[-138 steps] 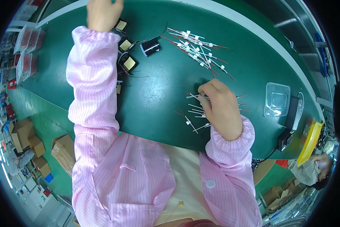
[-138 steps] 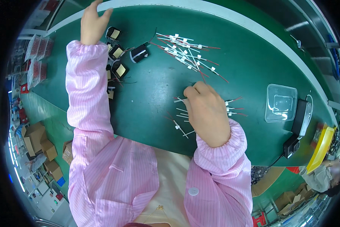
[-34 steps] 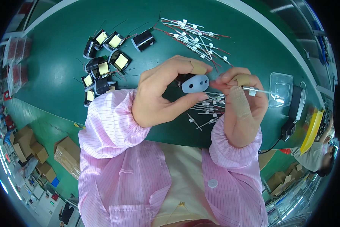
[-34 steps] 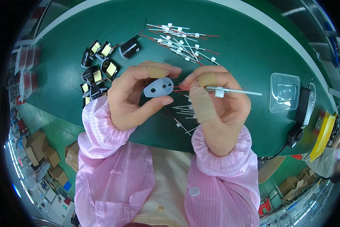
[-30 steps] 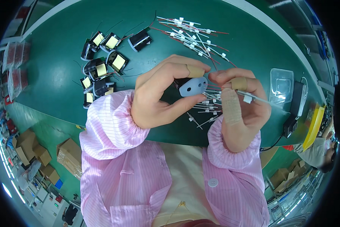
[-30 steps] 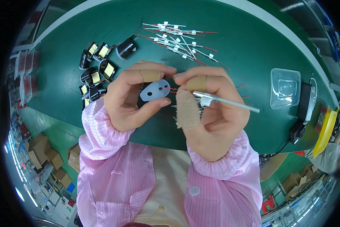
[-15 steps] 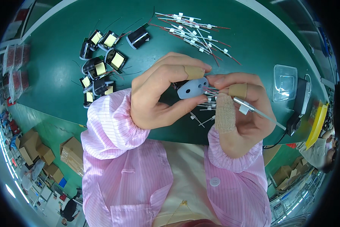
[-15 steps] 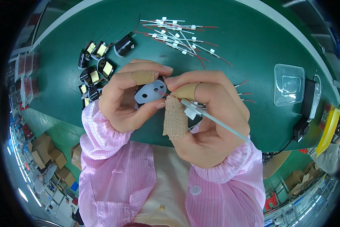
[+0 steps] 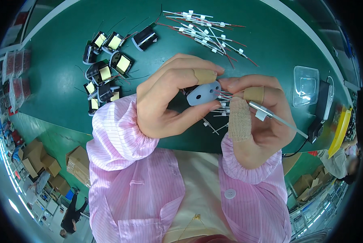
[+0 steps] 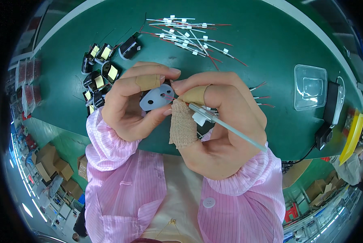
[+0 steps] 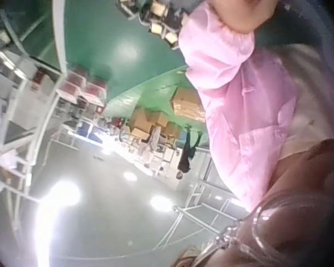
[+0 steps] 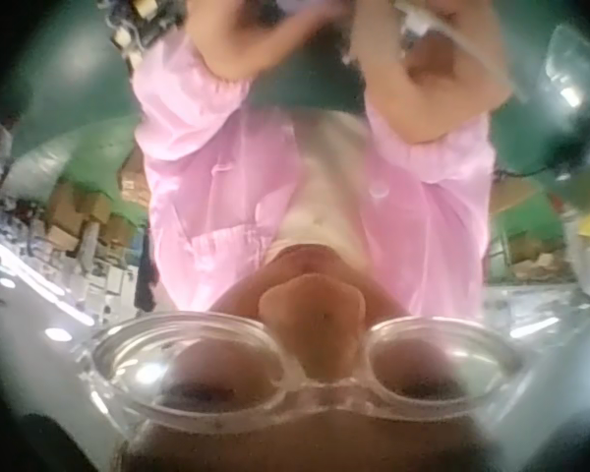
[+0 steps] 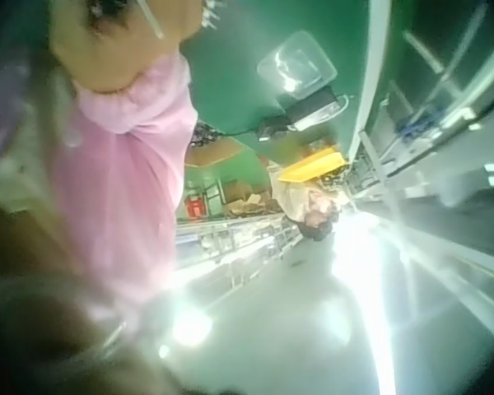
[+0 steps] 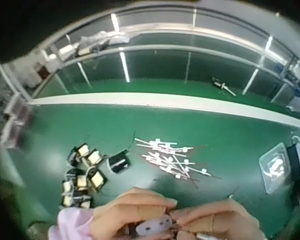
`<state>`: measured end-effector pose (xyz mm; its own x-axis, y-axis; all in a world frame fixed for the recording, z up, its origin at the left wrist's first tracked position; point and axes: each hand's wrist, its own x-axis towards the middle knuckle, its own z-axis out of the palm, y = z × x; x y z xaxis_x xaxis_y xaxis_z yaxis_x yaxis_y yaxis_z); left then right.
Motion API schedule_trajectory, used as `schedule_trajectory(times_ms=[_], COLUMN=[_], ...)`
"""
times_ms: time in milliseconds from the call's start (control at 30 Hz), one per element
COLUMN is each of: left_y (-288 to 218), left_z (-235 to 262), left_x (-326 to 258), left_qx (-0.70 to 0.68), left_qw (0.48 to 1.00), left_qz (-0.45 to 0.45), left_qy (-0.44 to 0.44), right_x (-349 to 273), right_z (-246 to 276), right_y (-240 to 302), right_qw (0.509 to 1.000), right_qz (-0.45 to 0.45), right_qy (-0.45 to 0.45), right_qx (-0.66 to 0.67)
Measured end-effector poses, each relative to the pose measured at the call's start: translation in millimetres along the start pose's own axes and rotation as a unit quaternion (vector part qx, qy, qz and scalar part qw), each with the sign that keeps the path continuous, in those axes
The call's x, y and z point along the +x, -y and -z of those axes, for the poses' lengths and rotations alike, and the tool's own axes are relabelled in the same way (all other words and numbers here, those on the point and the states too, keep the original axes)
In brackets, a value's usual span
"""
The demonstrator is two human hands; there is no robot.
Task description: The person inserts white plastic connectors into small black cylindrical electronic components on a green workbench. They handle the items one at a time, picking up a component and a connector, aligning them, and pushing the connector into the component's port.
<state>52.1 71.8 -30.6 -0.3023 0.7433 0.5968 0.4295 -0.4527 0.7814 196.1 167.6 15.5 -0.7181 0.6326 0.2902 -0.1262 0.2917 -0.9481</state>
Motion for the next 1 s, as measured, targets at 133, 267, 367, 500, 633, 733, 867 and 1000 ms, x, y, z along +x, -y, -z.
schedule_trajectory(times_ms=[133,267,367,500,633,733,867,1000], left_y=[0.8,1.0,1.7,1.1,1.9,2.4,1.8,1.4], left_z=[7.3,7.9,6.7,7.8,8.2,7.7,7.4,8.2], left_x=[-1.2,-0.5,-2.5,-1.8,-1.4,-1.3,-0.7,0.4], left_qx=[0.006,0.013,0.006,0.012,0.011,0.014,0.013,0.024], left_qw=[0.999,0.998,0.999,0.999,0.999,0.999,0.998,0.998], left_qz=[-0.007,-0.016,-0.004,-0.004,-0.012,-0.016,-0.012,-0.016], left_qy=[0.053,0.052,0.048,0.05,0.05,0.049,0.053,0.057], right_x=[1.7,1.8,1.1,2.7,2.8,2.3,1.8,2.3], right_z=[-0.1,-0.9,-1.9,-0.3,-0.1,0.1,-1.0,-2.3], right_y=[3.2,-0.5,-0.4,-1.2,-0.4,0.7,-0.9,1.6], right_qw=[1.0,1.0,1.0,1.0,0.999,0.998,0.998,0.998], right_qz=[-0.014,0.005,0.004,0.025,0.032,0.028,0.025,0.01], right_qy=[-0.002,-0.002,-0.005,0.008,0.009,0.006,0.002,0.001], right_qx=[0.006,0.016,0.006,-0.017,-0.035,-0.047,-0.053,-0.066])
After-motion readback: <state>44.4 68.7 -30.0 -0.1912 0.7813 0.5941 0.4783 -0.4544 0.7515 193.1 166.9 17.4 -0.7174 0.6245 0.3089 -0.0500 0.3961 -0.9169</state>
